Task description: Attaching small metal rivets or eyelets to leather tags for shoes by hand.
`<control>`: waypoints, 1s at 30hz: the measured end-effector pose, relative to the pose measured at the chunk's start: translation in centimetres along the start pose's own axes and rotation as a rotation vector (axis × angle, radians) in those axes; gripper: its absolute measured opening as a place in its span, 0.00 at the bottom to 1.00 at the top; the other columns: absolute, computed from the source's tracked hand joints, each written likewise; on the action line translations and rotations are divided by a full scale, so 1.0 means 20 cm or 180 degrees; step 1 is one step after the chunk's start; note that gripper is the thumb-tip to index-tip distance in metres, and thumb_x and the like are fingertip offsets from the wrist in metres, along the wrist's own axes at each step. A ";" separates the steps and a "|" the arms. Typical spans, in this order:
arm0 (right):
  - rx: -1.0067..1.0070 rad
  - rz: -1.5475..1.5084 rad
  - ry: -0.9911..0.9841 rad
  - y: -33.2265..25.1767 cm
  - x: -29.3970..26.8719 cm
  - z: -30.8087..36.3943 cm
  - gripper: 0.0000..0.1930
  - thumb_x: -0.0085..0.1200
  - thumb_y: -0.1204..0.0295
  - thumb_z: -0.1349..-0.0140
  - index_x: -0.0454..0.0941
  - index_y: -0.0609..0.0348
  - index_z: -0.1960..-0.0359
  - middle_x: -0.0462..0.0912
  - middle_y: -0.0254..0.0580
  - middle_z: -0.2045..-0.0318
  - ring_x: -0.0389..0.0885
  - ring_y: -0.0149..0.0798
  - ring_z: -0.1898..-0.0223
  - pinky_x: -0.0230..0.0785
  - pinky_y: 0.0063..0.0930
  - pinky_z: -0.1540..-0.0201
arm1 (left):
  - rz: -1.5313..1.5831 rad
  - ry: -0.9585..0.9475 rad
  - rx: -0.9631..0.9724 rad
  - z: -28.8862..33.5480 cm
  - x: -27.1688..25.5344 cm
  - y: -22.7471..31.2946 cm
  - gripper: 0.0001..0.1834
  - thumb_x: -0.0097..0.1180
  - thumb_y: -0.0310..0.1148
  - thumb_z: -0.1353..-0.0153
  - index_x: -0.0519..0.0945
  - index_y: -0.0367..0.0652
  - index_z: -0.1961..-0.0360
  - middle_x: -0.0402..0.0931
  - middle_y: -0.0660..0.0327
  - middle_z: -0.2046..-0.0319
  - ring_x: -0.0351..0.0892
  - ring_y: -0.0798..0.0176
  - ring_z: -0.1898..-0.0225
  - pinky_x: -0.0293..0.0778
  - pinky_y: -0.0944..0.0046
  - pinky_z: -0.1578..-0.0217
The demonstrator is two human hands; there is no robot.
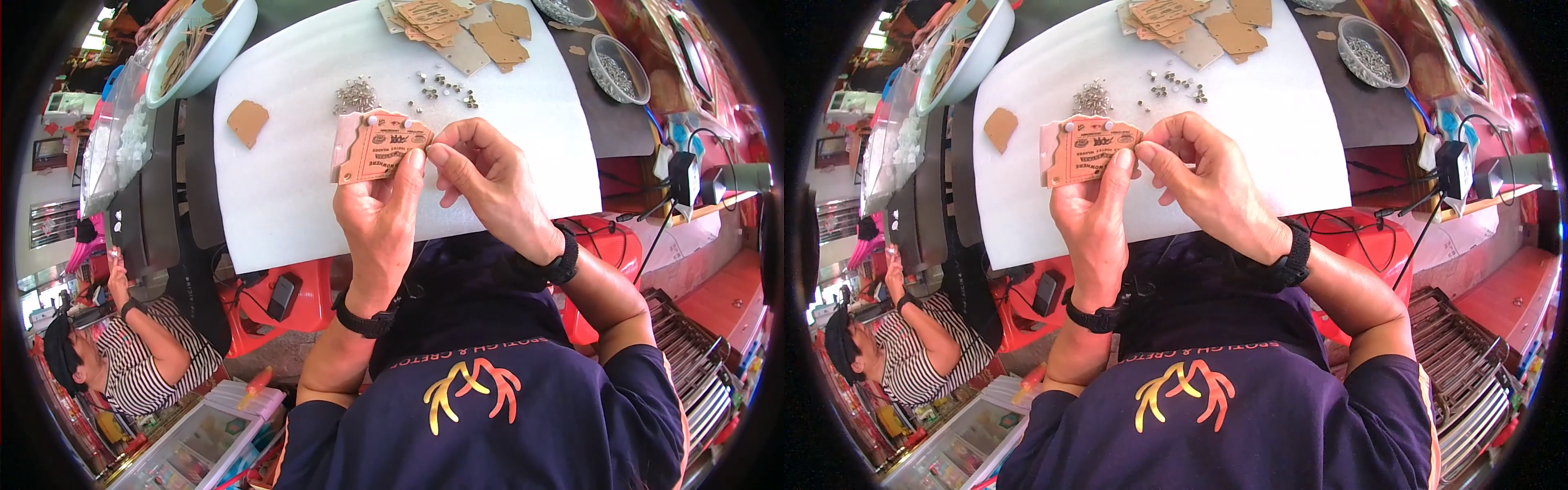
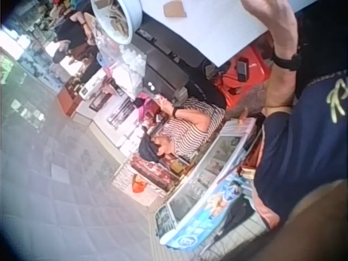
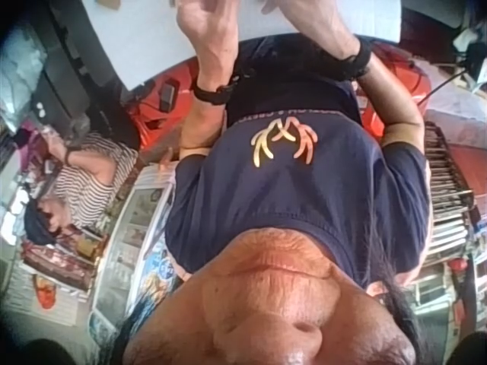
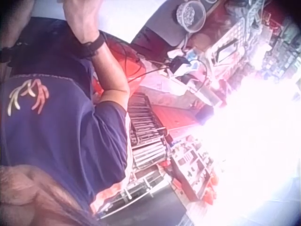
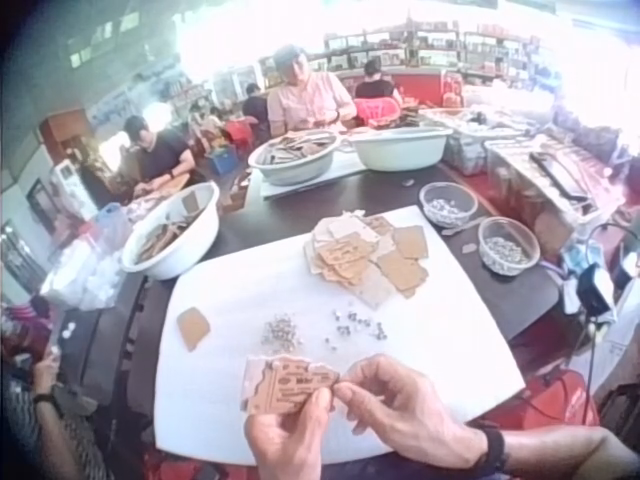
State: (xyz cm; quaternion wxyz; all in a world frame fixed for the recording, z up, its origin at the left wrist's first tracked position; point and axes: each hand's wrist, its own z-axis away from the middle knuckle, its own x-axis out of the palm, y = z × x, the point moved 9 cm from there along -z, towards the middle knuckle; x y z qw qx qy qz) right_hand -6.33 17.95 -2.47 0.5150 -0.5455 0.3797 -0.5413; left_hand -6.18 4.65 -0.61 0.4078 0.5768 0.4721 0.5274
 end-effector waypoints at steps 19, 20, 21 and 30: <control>-0.1151 0.1165 -0.0057 -0.14 0.00 -0.01 0.07 0.57 0.75 0.37 0.77 0.65 0.60 0.81 0.40 0.68 0.81 0.31 0.69 0.73 0.23 0.70 | 0.0093 -0.0081 0.0086 0.02 0.01 0.05 0.19 0.55 0.20 0.34 0.71 0.34 0.43 0.77 0.60 0.54 0.77 0.70 0.54 0.75 0.68 0.52; -0.0899 0.0922 -0.0136 -0.11 0.00 -0.01 0.07 0.56 0.74 0.36 0.76 0.65 0.61 0.81 0.38 0.70 0.80 0.28 0.71 0.72 0.22 0.71 | 0.0144 -0.0068 0.0065 0.02 0.01 0.05 0.17 0.55 0.20 0.34 0.73 0.32 0.44 0.78 0.60 0.56 0.77 0.72 0.56 0.74 0.70 0.55; -0.0647 0.0680 -0.0215 -0.09 0.00 -0.02 0.07 0.56 0.74 0.35 0.76 0.66 0.61 0.81 0.37 0.72 0.78 0.26 0.73 0.71 0.21 0.72 | 0.0145 -0.0069 0.0064 0.02 0.00 0.04 0.17 0.55 0.20 0.34 0.73 0.32 0.44 0.78 0.60 0.56 0.77 0.72 0.56 0.74 0.70 0.55; -0.0007 0.0592 -0.0410 -0.06 0.01 -0.03 0.09 0.53 0.70 0.32 0.76 0.66 0.61 0.79 0.33 0.74 0.75 0.22 0.75 0.70 0.18 0.74 | -0.0019 -0.0193 -0.0040 0.00 0.01 0.02 0.19 0.56 0.23 0.34 0.71 0.37 0.42 0.78 0.61 0.56 0.77 0.70 0.57 0.74 0.68 0.57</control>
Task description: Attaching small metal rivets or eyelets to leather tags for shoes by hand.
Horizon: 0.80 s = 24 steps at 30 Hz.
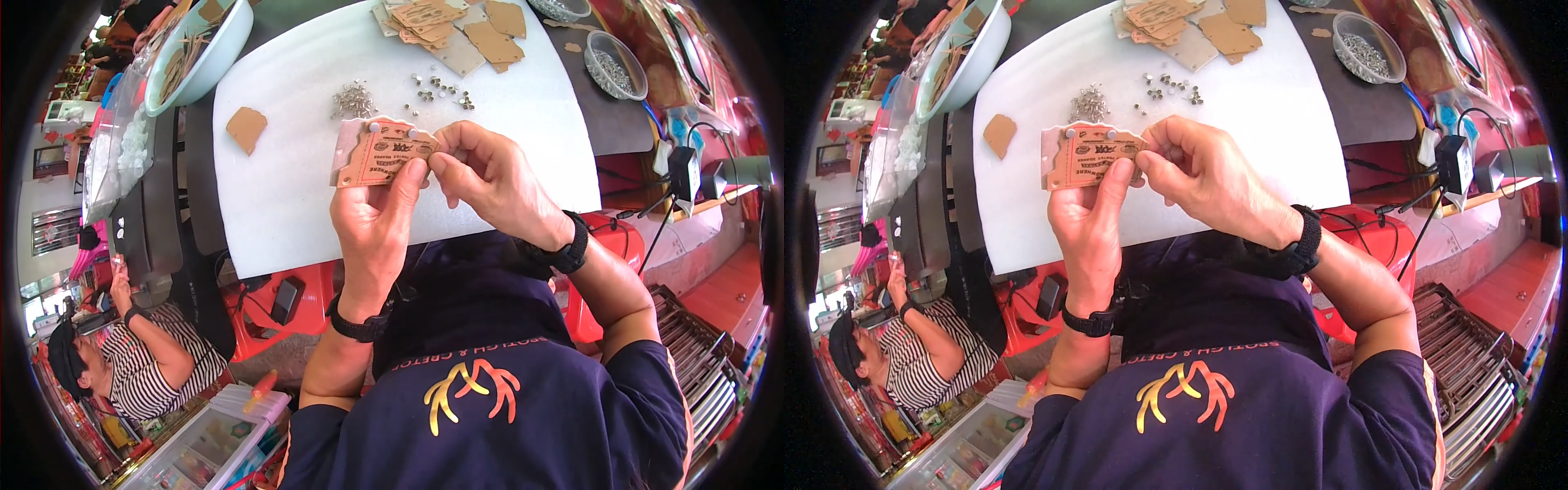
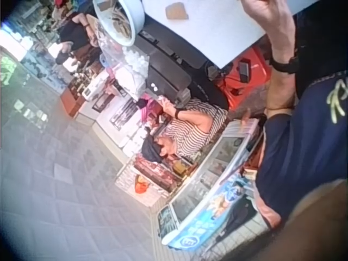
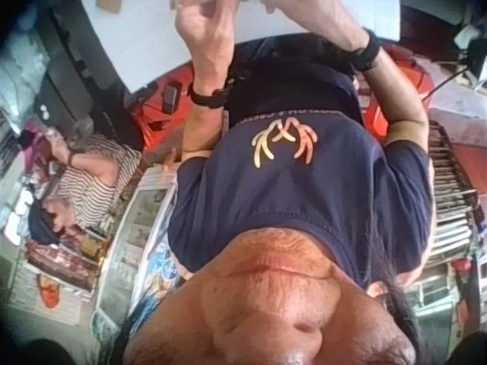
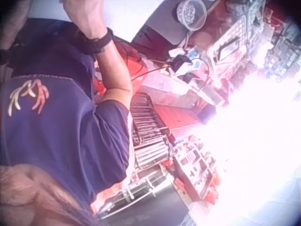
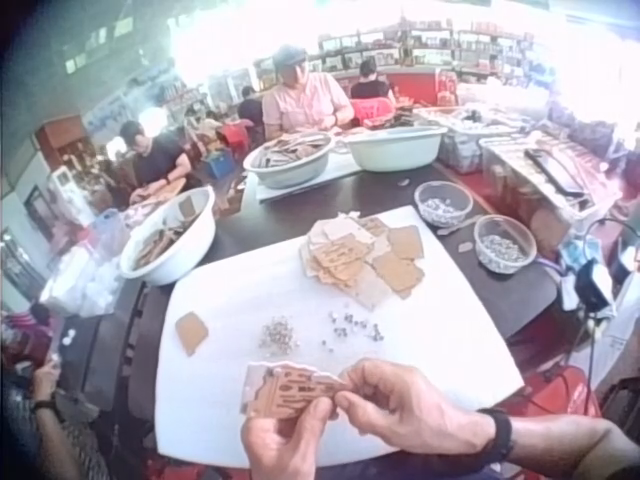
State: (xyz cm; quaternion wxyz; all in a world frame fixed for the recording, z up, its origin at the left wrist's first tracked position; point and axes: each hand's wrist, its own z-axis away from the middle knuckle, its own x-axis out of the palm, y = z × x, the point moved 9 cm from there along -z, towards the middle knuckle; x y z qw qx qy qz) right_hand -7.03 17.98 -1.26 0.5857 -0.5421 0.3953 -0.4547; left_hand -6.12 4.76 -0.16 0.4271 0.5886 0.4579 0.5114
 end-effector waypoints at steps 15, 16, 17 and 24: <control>-0.0020 0.1451 -0.0765 -0.32 -0.23 0.02 0.10 0.57 0.69 0.37 0.83 0.66 0.65 0.82 0.40 0.75 0.79 0.29 0.72 0.72 0.27 0.68 | 0.0588 -0.0638 -0.0902 0.02 0.00 -0.10 0.11 0.53 0.29 0.32 0.75 0.34 0.53 0.81 0.54 0.59 0.82 0.63 0.60 0.78 0.62 0.56; 0.0274 0.1394 -0.0571 -0.33 -0.31 -0.02 0.11 0.56 0.68 0.37 0.83 0.65 0.65 0.82 0.39 0.76 0.79 0.27 0.74 0.73 0.25 0.70 | 0.0619 -0.0665 -0.0825 0.01 -0.01 -0.10 0.11 0.53 0.29 0.32 0.75 0.34 0.53 0.81 0.54 0.59 0.82 0.63 0.60 0.78 0.62 0.56; 0.0567 0.1315 -0.0378 -0.34 -0.38 -0.05 0.12 0.56 0.67 0.36 0.83 0.65 0.65 0.81 0.37 0.77 0.78 0.26 0.75 0.73 0.24 0.72 | 0.0547 -0.0602 -0.0837 0.01 -0.02 -0.10 0.10 0.52 0.30 0.31 0.75 0.35 0.54 0.81 0.54 0.60 0.82 0.62 0.61 0.78 0.61 0.56; -0.0433 0.0122 0.0692 -0.82 -1.09 -0.54 0.11 0.53 0.66 0.32 0.79 0.62 0.61 0.79 0.31 0.70 0.78 0.23 0.70 0.73 0.18 0.70 | 0.0447 -0.0544 -0.0873 -0.02 -0.05 -0.14 0.09 0.52 0.32 0.30 0.75 0.37 0.55 0.81 0.55 0.61 0.82 0.63 0.61 0.78 0.61 0.57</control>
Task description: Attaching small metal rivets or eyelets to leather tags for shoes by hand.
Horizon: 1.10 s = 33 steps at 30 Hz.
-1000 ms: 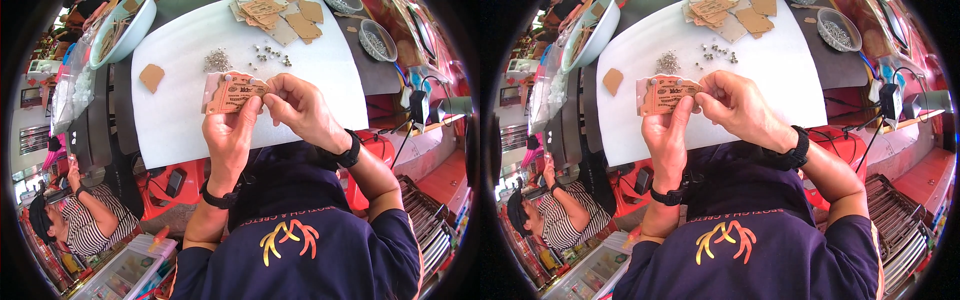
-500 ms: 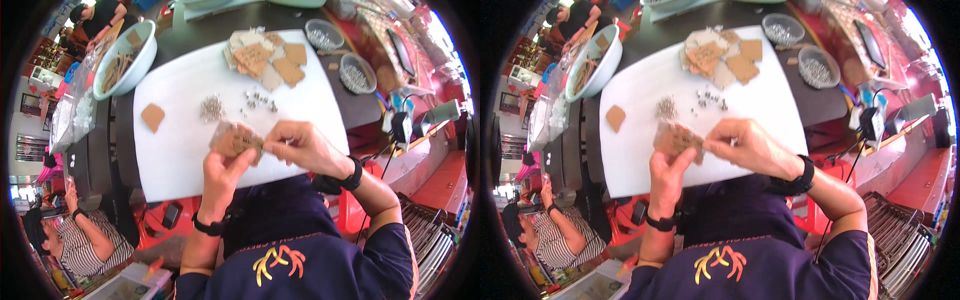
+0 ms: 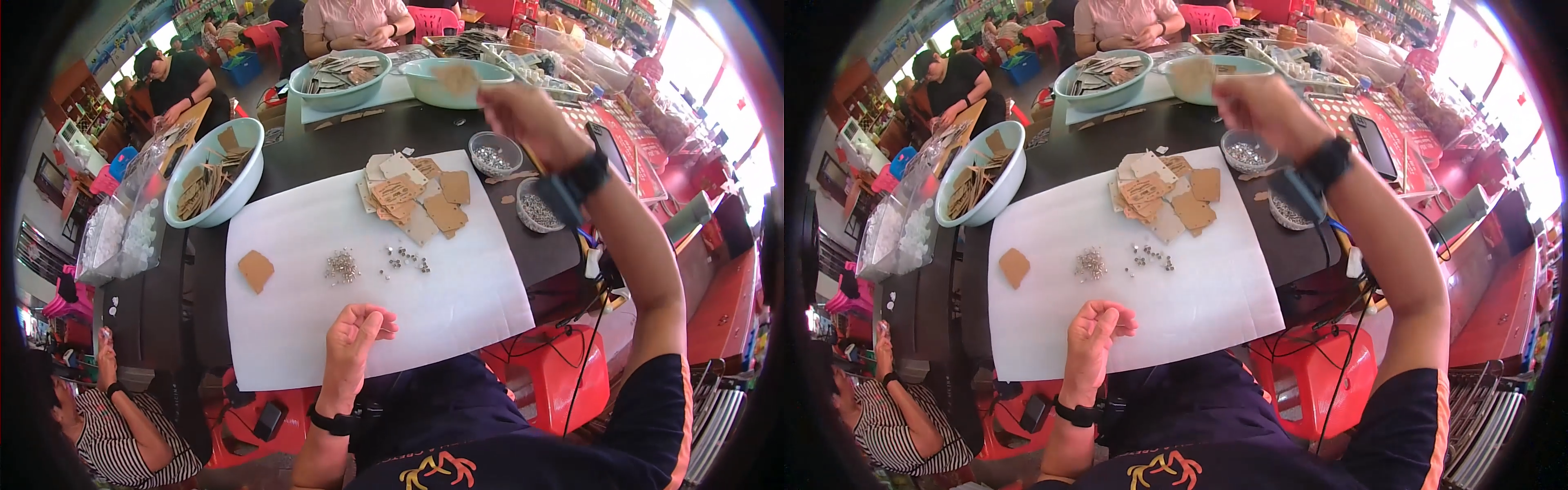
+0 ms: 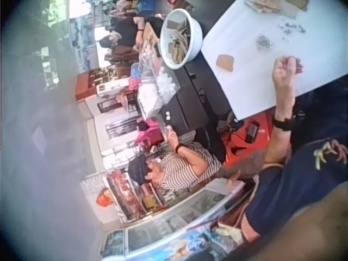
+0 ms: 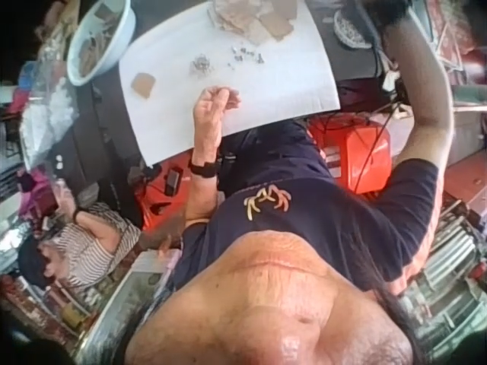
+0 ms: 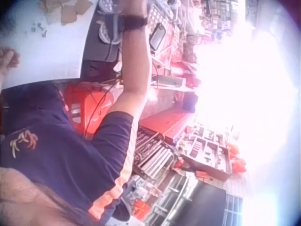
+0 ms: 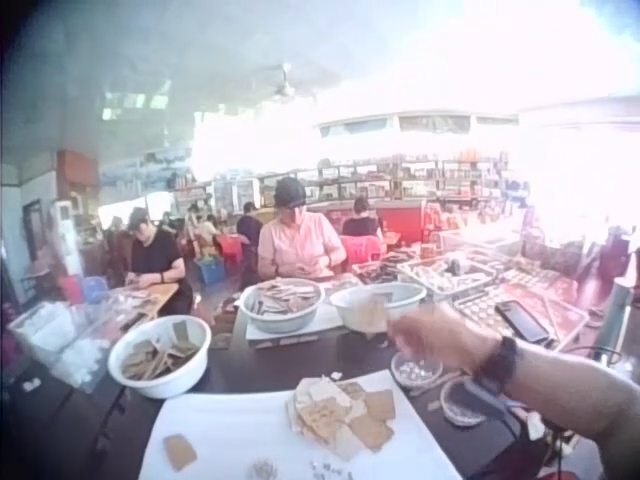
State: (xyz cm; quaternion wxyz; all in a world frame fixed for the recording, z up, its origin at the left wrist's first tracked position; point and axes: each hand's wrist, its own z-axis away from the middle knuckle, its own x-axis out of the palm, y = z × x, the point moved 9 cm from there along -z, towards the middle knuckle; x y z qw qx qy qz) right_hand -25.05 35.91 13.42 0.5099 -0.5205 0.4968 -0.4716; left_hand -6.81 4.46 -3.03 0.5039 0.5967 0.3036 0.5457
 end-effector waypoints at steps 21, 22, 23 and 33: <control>0.0299 0.2373 -0.0553 0.52 0.27 0.24 0.14 0.52 0.63 0.34 0.83 0.61 0.60 0.83 0.32 0.71 0.81 0.25 0.71 0.75 0.22 0.72 | 0.1044 -0.1659 0.1531 0.41 0.66 0.78 0.08 0.57 0.23 0.38 0.72 0.36 0.74 0.75 0.39 0.64 0.78 0.45 0.70 0.80 0.58 0.70; 0.0343 0.2323 -0.0632 0.54 0.32 0.23 0.14 0.52 0.63 0.34 0.83 0.61 0.60 0.83 0.32 0.71 0.81 0.25 0.71 0.75 0.22 0.72 | 0.1079 -0.1616 0.1474 0.44 0.62 0.77 0.07 0.56 0.23 0.38 0.73 0.36 0.74 0.75 0.40 0.64 0.78 0.46 0.70 0.80 0.58 0.70; 0.0296 0.2802 -0.0591 0.54 0.28 0.22 0.13 0.53 0.63 0.34 0.82 0.61 0.59 0.83 0.33 0.70 0.79 0.25 0.71 0.74 0.22 0.71 | 0.1153 -0.1655 0.1379 0.42 0.61 0.76 0.07 0.56 0.23 0.38 0.73 0.36 0.73 0.75 0.40 0.64 0.78 0.46 0.70 0.80 0.58 0.70; -0.1127 0.3941 -0.0594 0.60 0.39 0.29 0.15 0.60 0.63 0.40 0.80 0.60 0.56 0.81 0.43 0.59 0.81 0.45 0.60 0.71 0.33 0.57 | 0.1688 -0.1998 0.1107 0.39 0.73 0.67 0.03 0.54 0.21 0.40 0.75 0.36 0.71 0.76 0.46 0.64 0.78 0.52 0.68 0.76 0.61 0.66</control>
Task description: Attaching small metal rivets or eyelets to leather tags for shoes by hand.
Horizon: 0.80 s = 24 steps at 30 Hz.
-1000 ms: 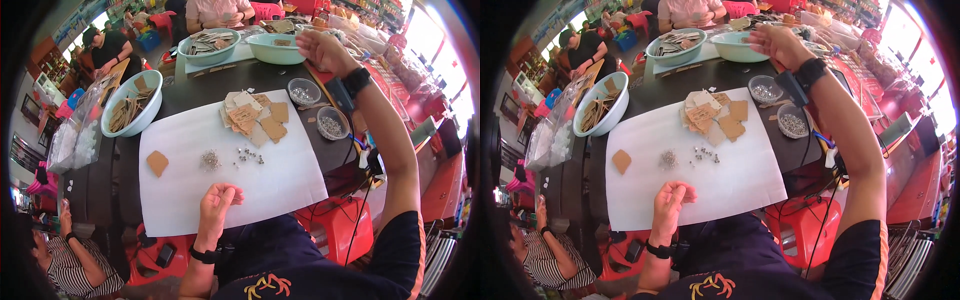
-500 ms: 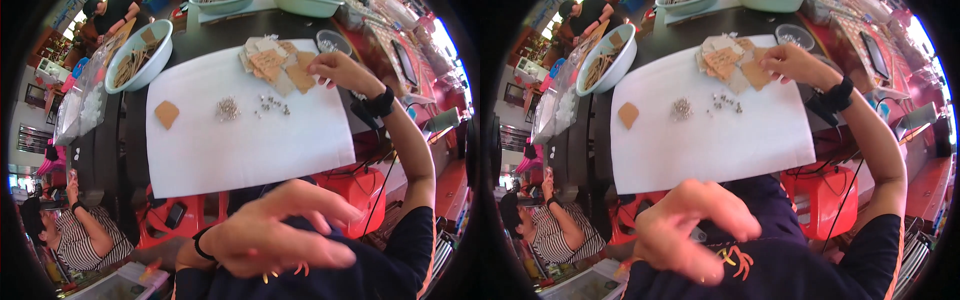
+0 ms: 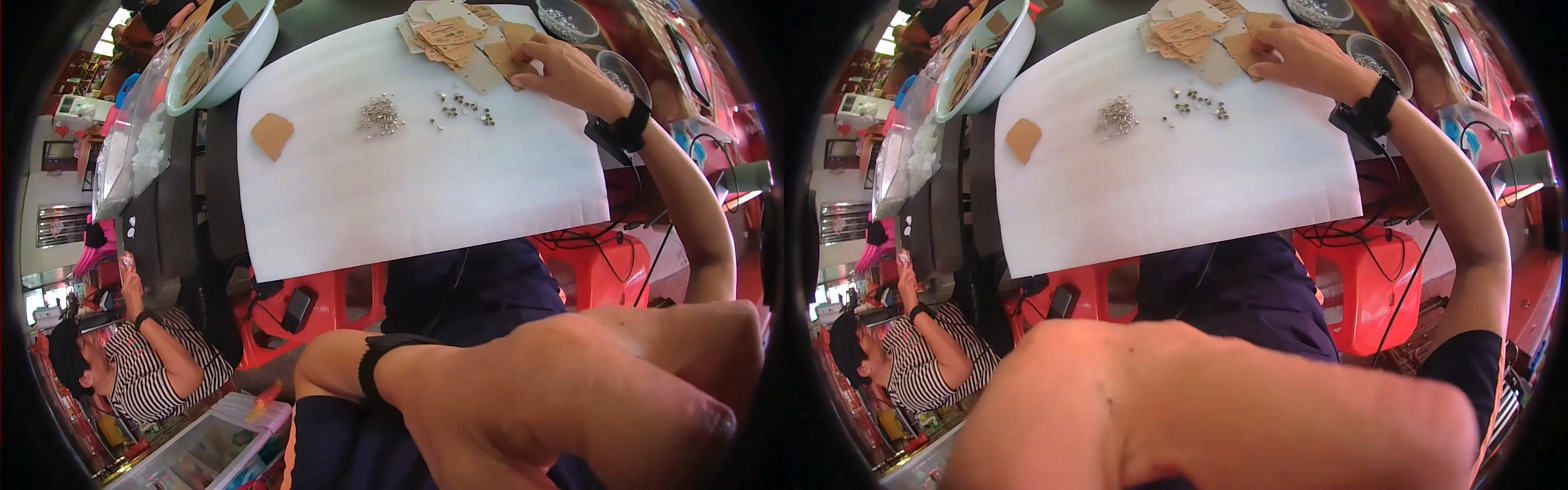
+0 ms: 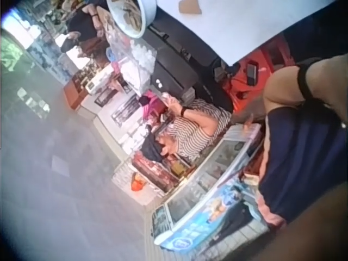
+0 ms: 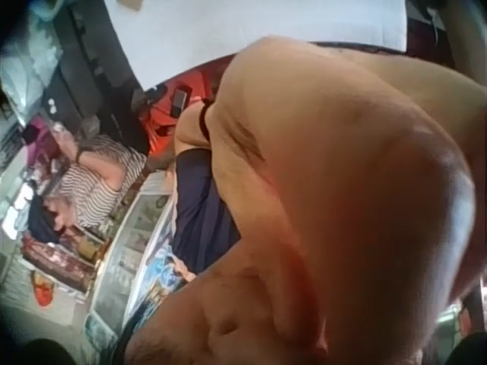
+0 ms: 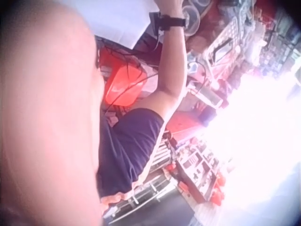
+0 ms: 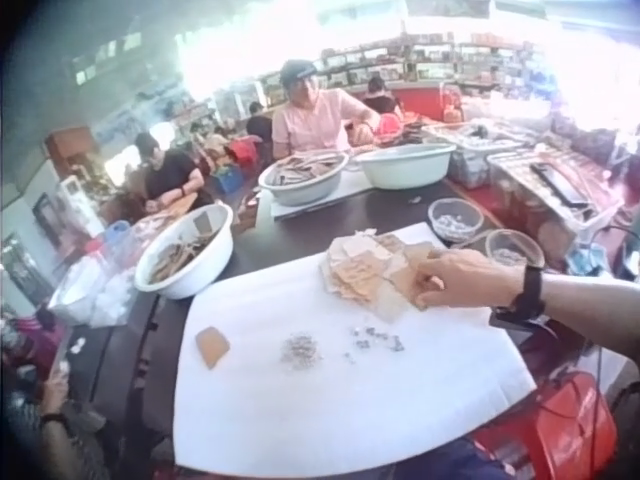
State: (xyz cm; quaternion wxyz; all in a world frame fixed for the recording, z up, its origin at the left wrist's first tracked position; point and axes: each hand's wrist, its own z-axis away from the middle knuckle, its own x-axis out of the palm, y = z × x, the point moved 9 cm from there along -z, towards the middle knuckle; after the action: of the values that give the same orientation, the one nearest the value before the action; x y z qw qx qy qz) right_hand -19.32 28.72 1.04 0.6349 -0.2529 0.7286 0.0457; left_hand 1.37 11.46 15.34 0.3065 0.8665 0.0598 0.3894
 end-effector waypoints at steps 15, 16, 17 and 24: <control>-0.0090 0.0103 -0.0109 -0.04 -0.01 -0.03 0.15 0.60 0.60 0.41 0.80 0.60 0.61 0.83 0.44 0.63 0.81 0.49 0.61 0.71 0.39 0.58 | 0.0758 -0.0272 0.0113 -0.05 0.08 -0.11 0.06 0.50 0.17 0.43 0.78 0.37 0.68 0.77 0.55 0.64 0.77 0.60 0.64 0.71 0.65 0.61; -0.0030 0.0077 -0.0190 -0.04 -0.01 -0.03 0.15 0.60 0.61 0.41 0.80 0.60 0.62 0.83 0.43 0.64 0.81 0.48 0.62 0.71 0.40 0.59 | 0.0828 -0.0303 0.0117 -0.05 0.08 -0.10 0.06 0.50 0.17 0.43 0.78 0.37 0.68 0.77 0.56 0.64 0.77 0.61 0.64 0.70 0.65 0.60; -0.0026 0.0086 -0.0190 -0.03 -0.01 -0.03 0.15 0.60 0.61 0.41 0.80 0.60 0.62 0.83 0.43 0.64 0.81 0.48 0.62 0.71 0.40 0.59 | 0.0897 -0.0338 0.0121 -0.05 0.06 -0.08 0.07 0.50 0.17 0.44 0.78 0.37 0.68 0.77 0.57 0.64 0.77 0.62 0.64 0.70 0.66 0.60; -0.0668 0.0671 0.0151 -0.06 -0.02 0.02 0.09 0.59 0.66 0.41 0.81 0.59 0.66 0.80 0.45 0.67 0.81 0.50 0.68 0.72 0.41 0.65 | 0.0541 -0.0297 -0.0649 -0.01 -0.10 -0.13 0.08 0.48 0.16 0.45 0.78 0.37 0.68 0.76 0.57 0.66 0.75 0.62 0.61 0.69 0.65 0.57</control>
State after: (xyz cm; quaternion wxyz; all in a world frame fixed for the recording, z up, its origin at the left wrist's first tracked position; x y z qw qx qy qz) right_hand -18.43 28.05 1.66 0.5792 -0.2410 0.7572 0.1820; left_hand 0.21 12.97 12.66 0.3612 0.8500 -0.0680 0.3774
